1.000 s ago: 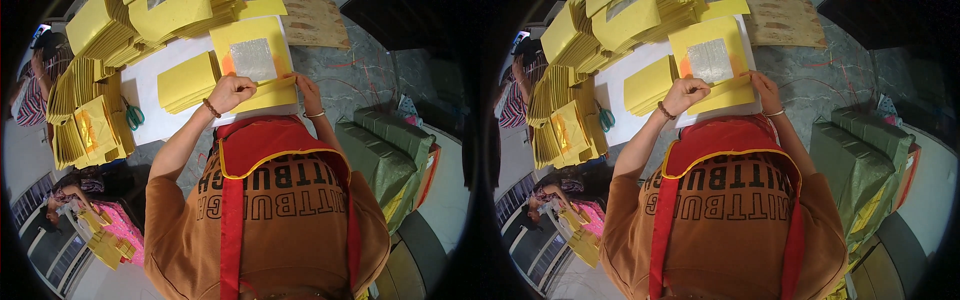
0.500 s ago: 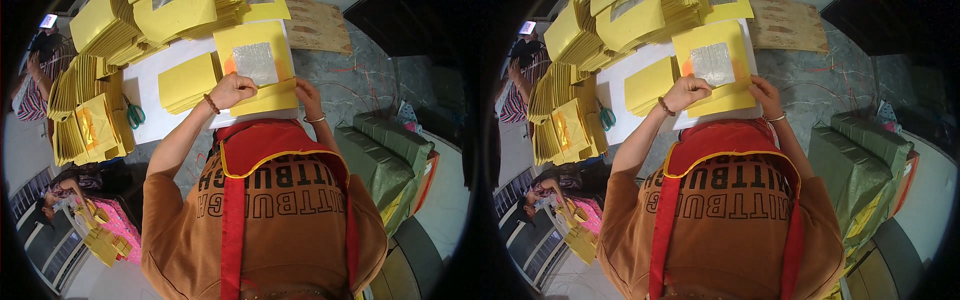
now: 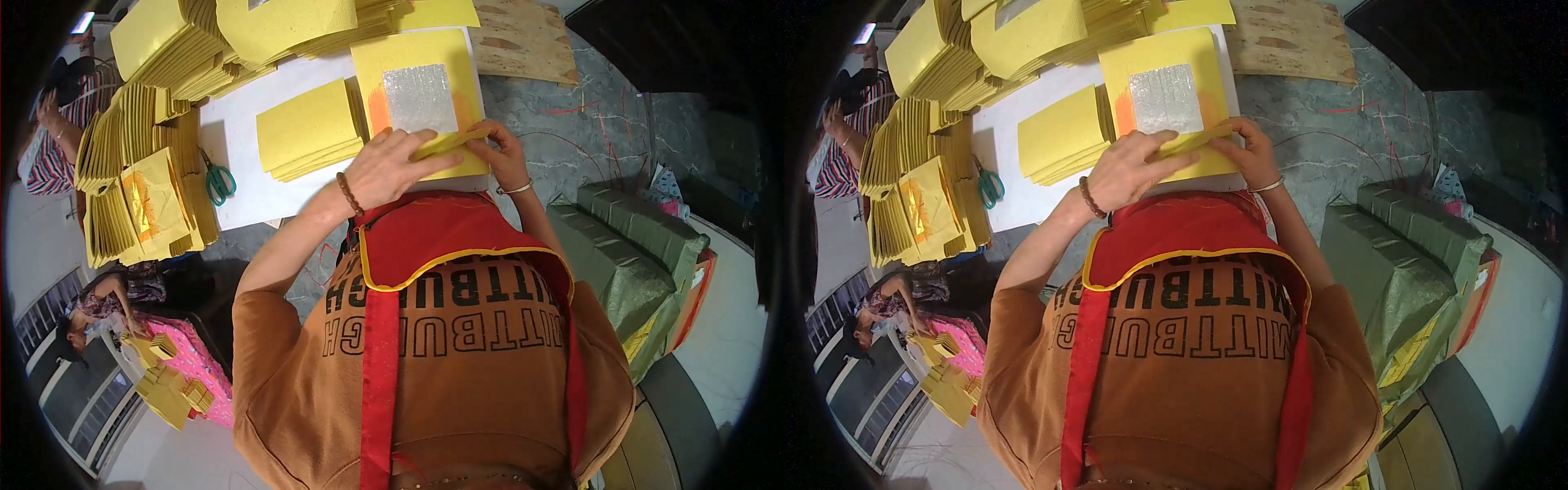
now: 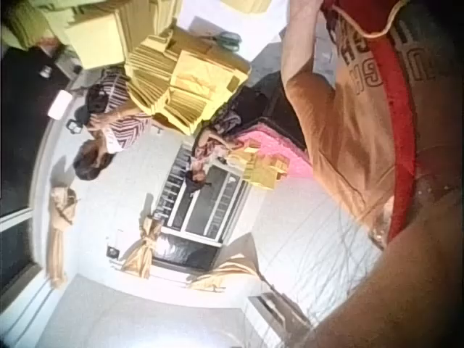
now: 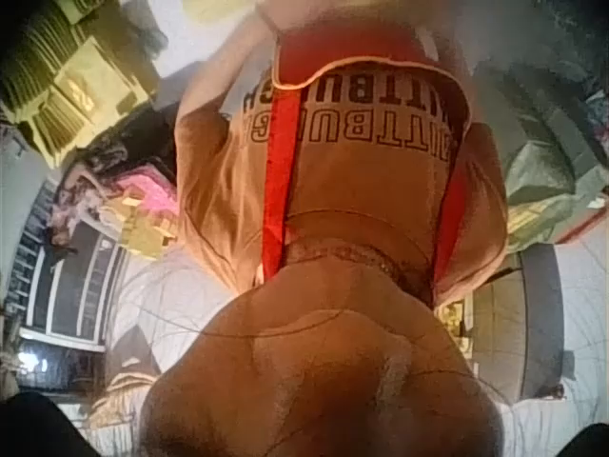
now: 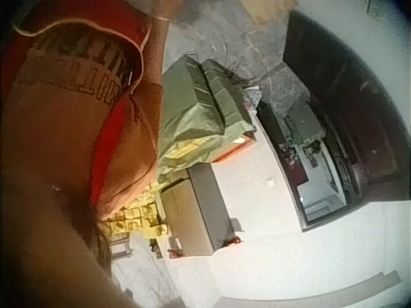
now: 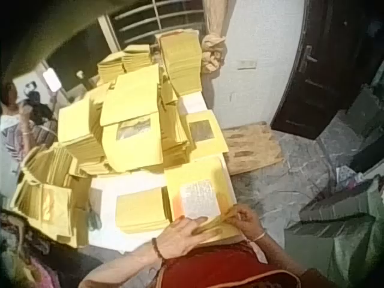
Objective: Folding and stacking sheets of yellow joss paper with silver foil centers.
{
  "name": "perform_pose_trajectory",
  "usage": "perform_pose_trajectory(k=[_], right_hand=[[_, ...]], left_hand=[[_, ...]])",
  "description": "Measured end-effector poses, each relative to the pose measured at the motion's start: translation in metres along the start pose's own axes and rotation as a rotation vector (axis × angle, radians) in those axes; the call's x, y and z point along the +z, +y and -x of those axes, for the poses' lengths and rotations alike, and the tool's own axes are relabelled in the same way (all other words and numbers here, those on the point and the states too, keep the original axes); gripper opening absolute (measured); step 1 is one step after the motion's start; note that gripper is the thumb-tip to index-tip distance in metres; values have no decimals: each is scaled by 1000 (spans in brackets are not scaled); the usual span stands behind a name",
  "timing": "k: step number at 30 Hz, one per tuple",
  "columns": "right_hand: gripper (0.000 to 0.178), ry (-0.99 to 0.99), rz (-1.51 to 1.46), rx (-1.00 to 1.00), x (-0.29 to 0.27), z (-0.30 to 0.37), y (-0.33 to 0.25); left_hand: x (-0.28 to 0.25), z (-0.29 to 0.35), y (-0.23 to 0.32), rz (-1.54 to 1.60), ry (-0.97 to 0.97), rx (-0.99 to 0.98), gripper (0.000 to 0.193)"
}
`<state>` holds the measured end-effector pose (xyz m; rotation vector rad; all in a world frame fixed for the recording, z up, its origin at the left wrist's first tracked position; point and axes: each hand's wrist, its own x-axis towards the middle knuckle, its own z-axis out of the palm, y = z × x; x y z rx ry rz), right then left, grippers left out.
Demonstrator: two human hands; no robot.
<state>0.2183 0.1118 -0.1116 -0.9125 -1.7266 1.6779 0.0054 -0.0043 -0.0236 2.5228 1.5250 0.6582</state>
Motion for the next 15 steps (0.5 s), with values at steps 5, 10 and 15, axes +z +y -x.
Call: perform_pose_trajectory(k=[5,10,15], right_hand=[[19,-73,-51,-19,-5,0,0],[18,-82,-168,85,-4,2,-7],[19,-81,-217,72,-5,2,-3]], left_hand=[[11,5,-1,45,-62,-65,49],[13,5,-9,138,-61,-49,53],[10,3,-11,174,-77,-52,47]])
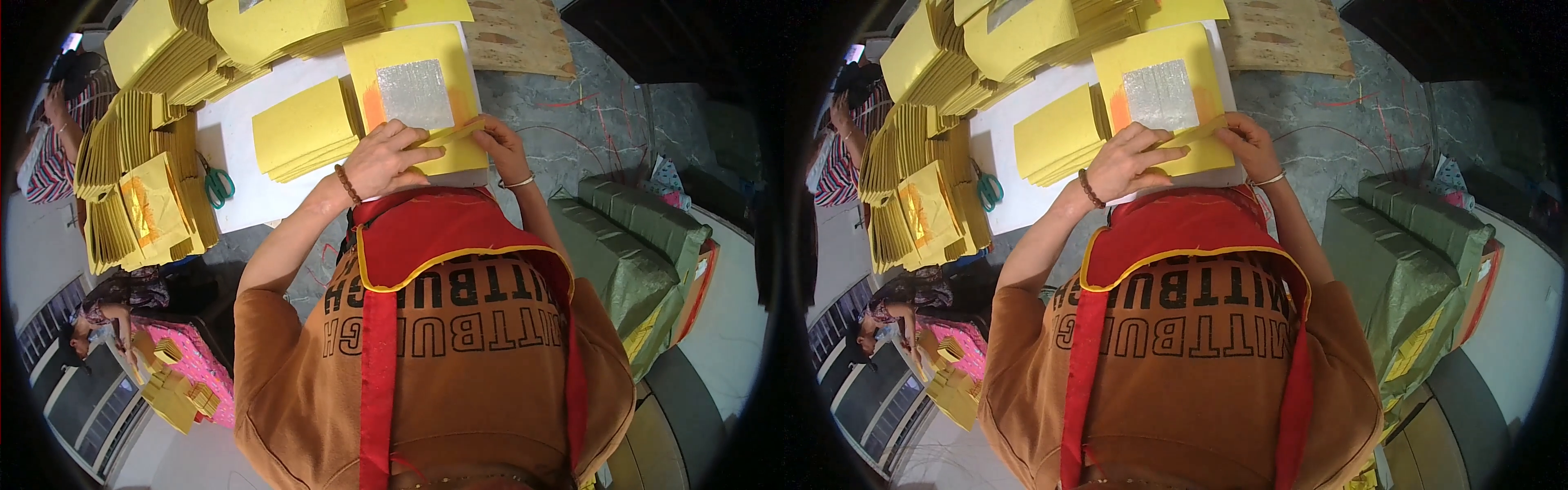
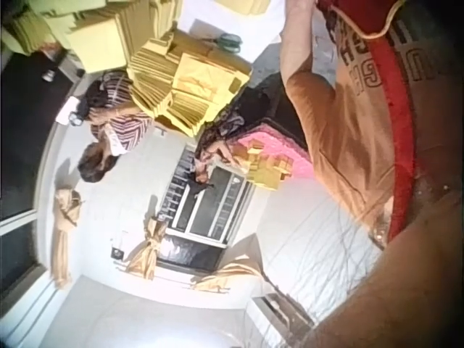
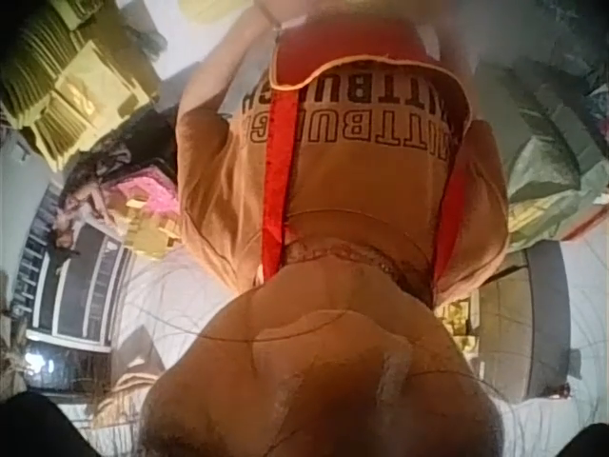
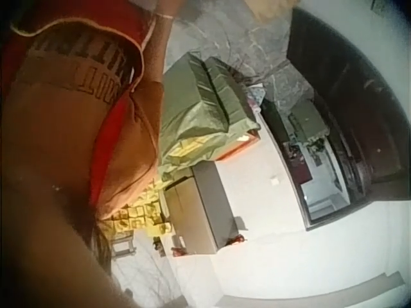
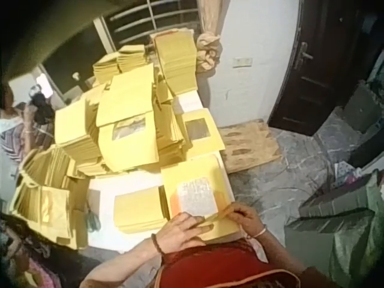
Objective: Folding and stacking sheets of yellow joss paper with silver foil centers.
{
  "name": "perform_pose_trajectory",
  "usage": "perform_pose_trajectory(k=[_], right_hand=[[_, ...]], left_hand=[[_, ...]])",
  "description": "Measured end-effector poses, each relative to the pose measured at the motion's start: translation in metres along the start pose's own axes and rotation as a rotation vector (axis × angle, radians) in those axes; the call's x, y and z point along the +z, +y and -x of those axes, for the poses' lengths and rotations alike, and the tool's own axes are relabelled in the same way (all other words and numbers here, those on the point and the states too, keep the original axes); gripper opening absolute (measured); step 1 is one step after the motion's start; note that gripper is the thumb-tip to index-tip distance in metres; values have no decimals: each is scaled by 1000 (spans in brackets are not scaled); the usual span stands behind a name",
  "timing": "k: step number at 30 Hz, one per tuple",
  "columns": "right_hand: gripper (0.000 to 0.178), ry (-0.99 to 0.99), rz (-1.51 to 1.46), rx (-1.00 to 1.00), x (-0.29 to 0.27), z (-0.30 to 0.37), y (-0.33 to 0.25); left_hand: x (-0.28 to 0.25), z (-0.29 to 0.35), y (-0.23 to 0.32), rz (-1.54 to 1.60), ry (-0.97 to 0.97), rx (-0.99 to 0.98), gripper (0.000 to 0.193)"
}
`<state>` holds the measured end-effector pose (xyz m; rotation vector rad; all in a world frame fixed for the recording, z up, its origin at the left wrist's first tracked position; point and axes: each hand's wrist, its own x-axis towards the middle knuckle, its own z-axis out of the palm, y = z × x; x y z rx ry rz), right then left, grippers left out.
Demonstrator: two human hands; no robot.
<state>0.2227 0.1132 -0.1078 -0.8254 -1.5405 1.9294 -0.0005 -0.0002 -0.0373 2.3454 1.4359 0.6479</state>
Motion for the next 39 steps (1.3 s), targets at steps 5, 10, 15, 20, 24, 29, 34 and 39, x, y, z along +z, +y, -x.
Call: perform_pose_trajectory(k=[5,10,15,20,24,29,34,39], right_hand=[[21,15,-116,-2,1,2,-8],[25,12,204,-146,5,0,0],[21,25,-35,56,6,-4,-1],[21,0,-12,23,2,-4,0],[30,14,633,-530,-2,-8,-15],[35,-192,950,-556,2,5,-33],[34,-347,963,-518,6,7,-45],[34,5,339,17,22,-8,-37]], left_hand=[[-1,0,-4,71,58,-30,27],[0,0,-6,47,73,-81,23],[-21,7,7,141,49,-191,35],[-19,32,-11,-189,209,-233,42],[-12,38,-11,-250,224,-165,36],[-15,50,17,-295,183,-68,31],[-3,54,18,-29,280,-275,9],[9,37,7,150,451,-646,26]])
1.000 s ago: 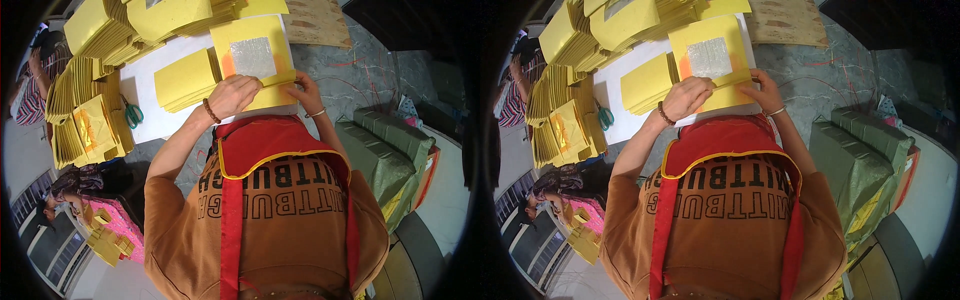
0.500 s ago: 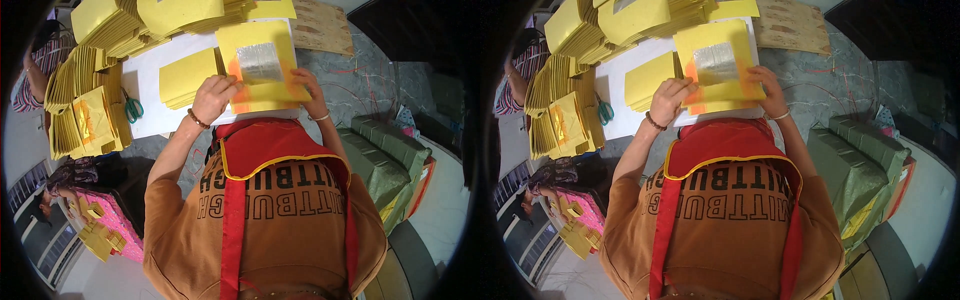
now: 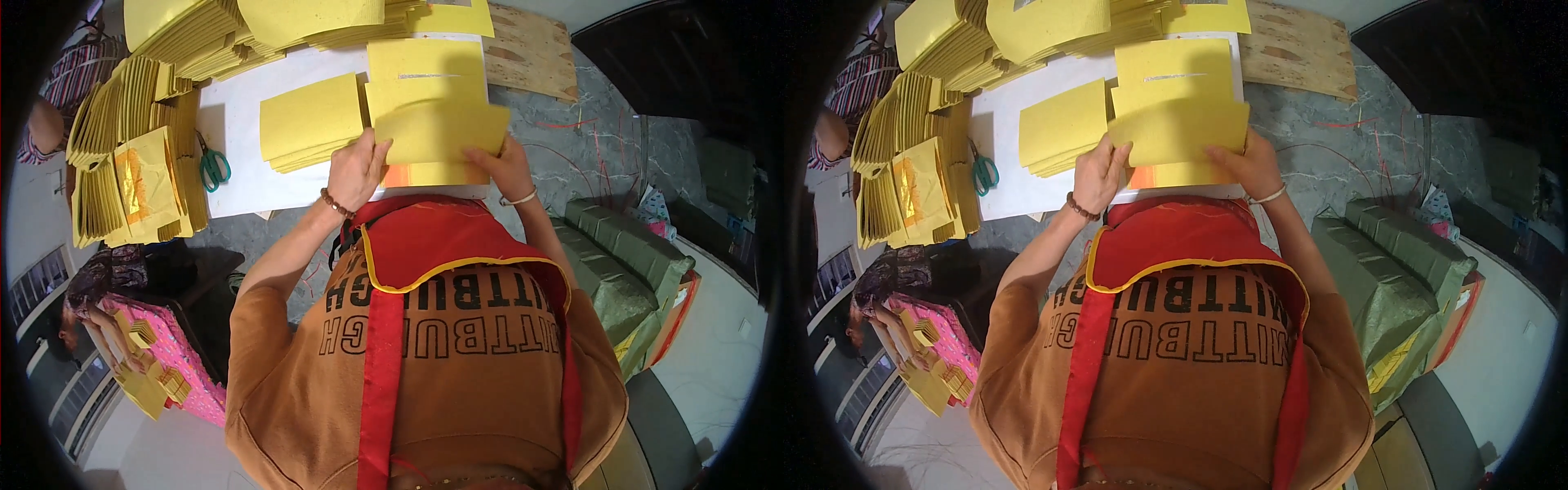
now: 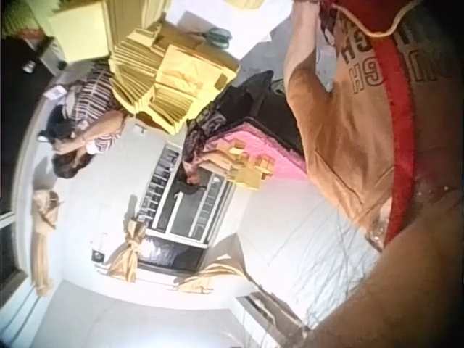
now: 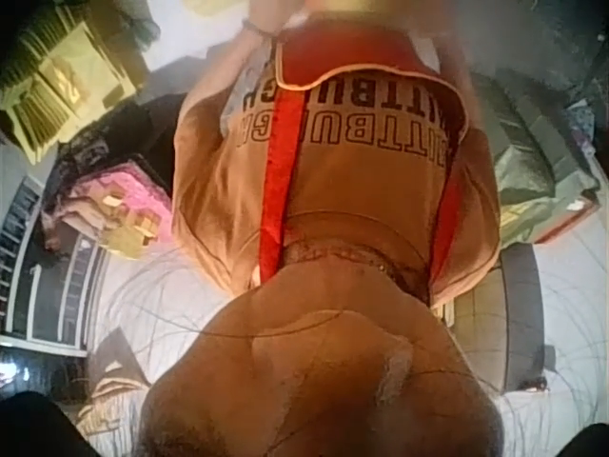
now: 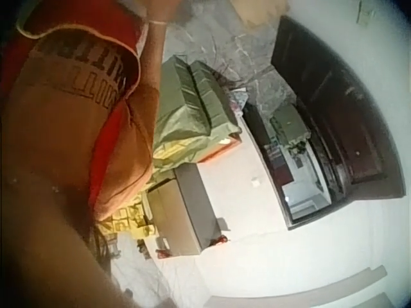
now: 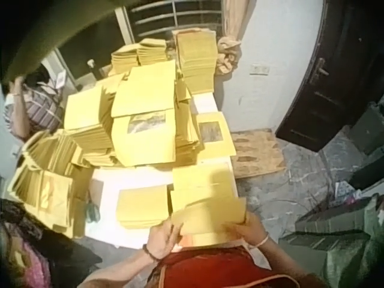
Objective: Folding and stacking sheets of yellow joss paper with silver foil centers.
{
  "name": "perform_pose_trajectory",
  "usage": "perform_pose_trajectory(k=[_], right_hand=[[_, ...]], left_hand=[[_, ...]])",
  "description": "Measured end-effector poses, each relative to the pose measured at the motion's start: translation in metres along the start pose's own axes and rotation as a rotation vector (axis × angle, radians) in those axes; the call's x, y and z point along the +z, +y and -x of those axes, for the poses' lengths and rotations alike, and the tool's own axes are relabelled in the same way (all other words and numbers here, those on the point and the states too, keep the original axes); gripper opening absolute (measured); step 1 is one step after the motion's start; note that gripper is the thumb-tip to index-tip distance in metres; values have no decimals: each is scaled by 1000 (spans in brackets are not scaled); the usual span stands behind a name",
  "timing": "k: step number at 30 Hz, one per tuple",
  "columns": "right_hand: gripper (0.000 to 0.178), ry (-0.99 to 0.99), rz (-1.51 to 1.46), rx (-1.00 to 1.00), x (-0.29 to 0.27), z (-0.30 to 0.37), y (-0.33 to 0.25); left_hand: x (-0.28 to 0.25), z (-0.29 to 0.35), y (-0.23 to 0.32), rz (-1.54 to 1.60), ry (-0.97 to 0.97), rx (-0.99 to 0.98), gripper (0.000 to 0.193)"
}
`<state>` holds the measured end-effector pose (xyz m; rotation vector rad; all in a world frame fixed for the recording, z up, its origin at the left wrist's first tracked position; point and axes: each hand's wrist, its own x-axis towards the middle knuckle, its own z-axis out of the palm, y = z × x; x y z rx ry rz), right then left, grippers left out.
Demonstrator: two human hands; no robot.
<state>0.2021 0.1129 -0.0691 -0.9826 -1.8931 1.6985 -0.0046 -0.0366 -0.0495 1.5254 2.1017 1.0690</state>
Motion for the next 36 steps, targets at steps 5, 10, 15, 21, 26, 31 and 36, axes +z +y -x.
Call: perform_pose_trajectory(k=[5,10,15,21,26,31,36], right_hand=[[42,157,-8,-4,9,-12,-10],[43,184,207,-151,9,-23,1],[39,203,2,-101,14,-33,18],[38,247,47,-80,16,-34,18],[37,244,3,-44,18,-34,15],[36,257,54,-27,18,-33,15],[36,295,160,-33,19,-32,10]], left_hand=[[3,-15,-7,172,-22,-242,29],[9,-24,-25,245,-53,-337,28],[2,-36,-19,390,-134,-512,27],[-2,-38,-14,554,-102,-554,20],[-18,-29,10,416,-59,-477,32],[-29,-29,28,-331,48,66,41],[6,-38,36,-343,-157,431,53]])
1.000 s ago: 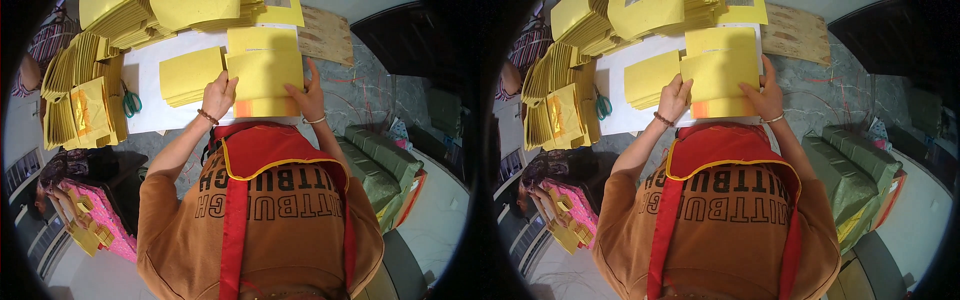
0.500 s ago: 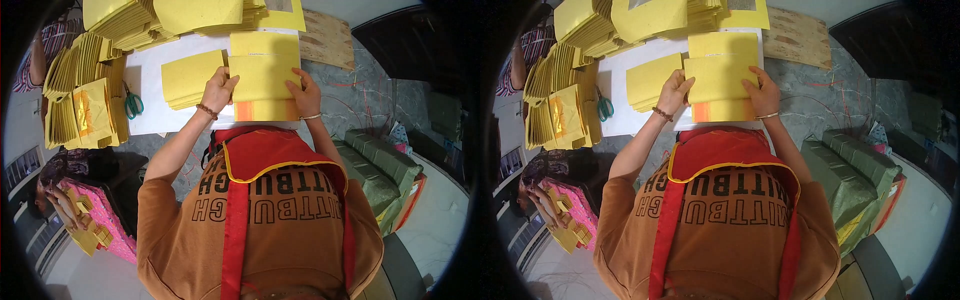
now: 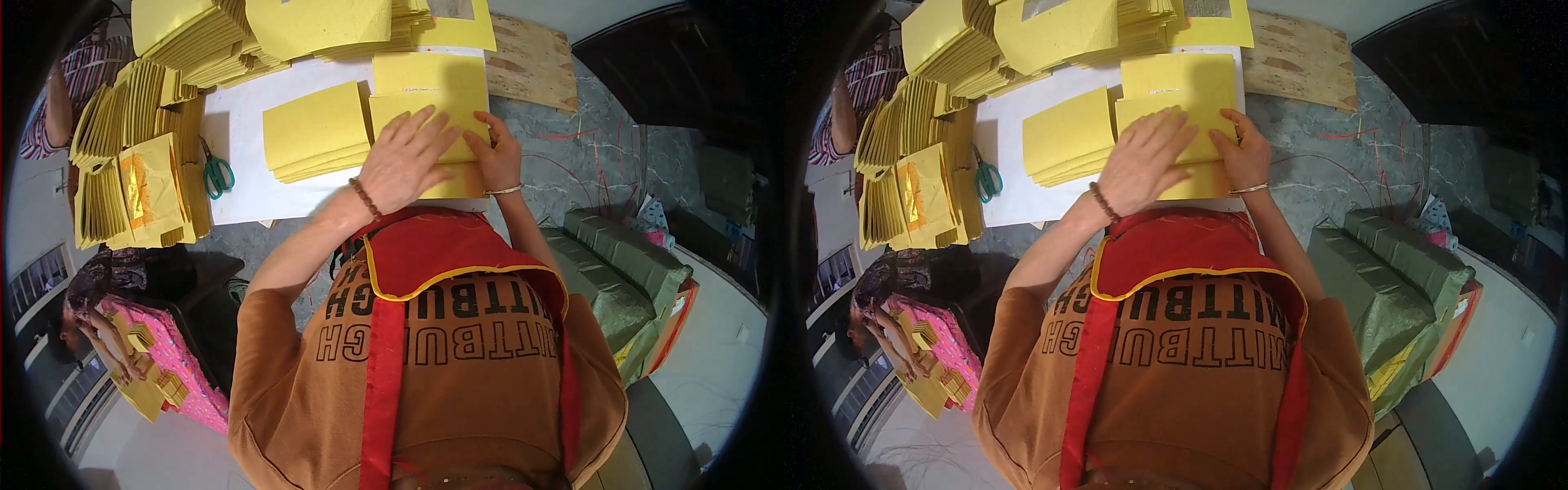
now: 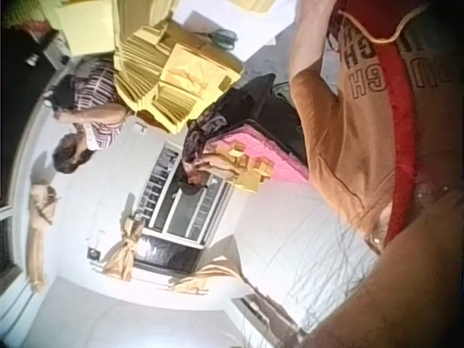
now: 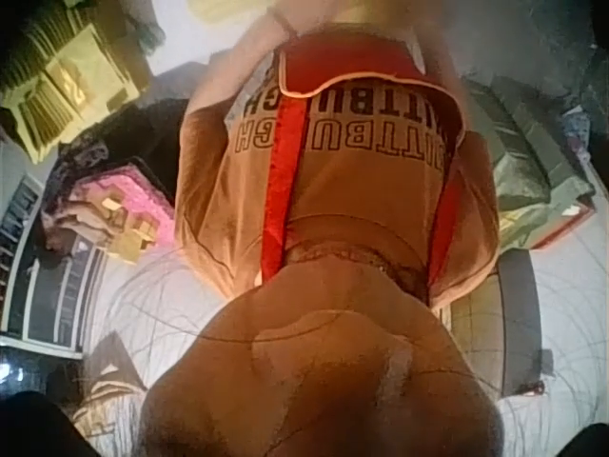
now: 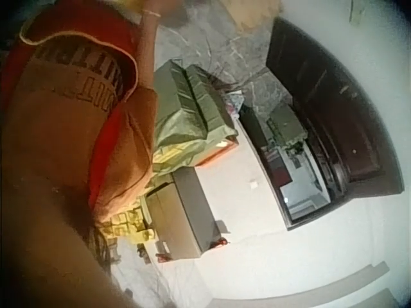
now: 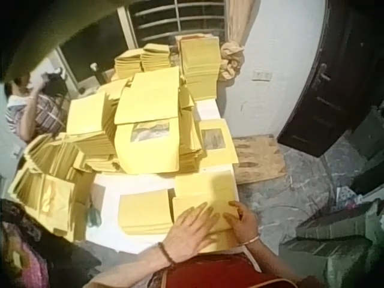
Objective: Folding and stacking sheets of yellow joss paper with silver foil centers.
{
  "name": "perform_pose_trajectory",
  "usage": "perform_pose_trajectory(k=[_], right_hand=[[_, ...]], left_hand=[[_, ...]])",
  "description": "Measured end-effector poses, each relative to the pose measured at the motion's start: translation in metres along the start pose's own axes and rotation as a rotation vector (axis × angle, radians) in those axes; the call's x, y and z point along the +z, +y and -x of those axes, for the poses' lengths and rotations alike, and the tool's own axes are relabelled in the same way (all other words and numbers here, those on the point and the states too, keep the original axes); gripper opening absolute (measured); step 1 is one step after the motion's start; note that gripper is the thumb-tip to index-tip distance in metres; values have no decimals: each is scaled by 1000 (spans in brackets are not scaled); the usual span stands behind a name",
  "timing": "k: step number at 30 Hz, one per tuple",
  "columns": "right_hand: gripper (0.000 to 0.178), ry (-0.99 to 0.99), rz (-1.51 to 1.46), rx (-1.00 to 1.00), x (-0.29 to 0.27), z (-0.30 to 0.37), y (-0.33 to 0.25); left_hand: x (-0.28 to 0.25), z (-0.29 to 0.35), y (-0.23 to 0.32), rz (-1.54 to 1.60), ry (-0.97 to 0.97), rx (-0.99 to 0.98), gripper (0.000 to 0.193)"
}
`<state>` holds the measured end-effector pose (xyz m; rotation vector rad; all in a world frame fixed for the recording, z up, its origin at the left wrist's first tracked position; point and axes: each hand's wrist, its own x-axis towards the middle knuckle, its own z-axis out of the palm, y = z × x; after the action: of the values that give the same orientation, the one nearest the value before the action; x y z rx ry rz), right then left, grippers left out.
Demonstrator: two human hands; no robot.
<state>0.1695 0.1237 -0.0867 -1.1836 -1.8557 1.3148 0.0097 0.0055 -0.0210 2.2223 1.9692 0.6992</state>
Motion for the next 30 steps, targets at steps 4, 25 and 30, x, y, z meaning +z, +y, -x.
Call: perform_pose_trajectory(k=[4,25,30], right_hand=[[36,14,9,-17,2,1,1],[28,137,-556,175,14,39,21],[26,126,-628,199,11,36,22]], left_hand=[[25,5,-10,-18,-189,70,62],[28,7,-24,92,-92,80,47],[32,0,-9,-284,-115,157,52]])
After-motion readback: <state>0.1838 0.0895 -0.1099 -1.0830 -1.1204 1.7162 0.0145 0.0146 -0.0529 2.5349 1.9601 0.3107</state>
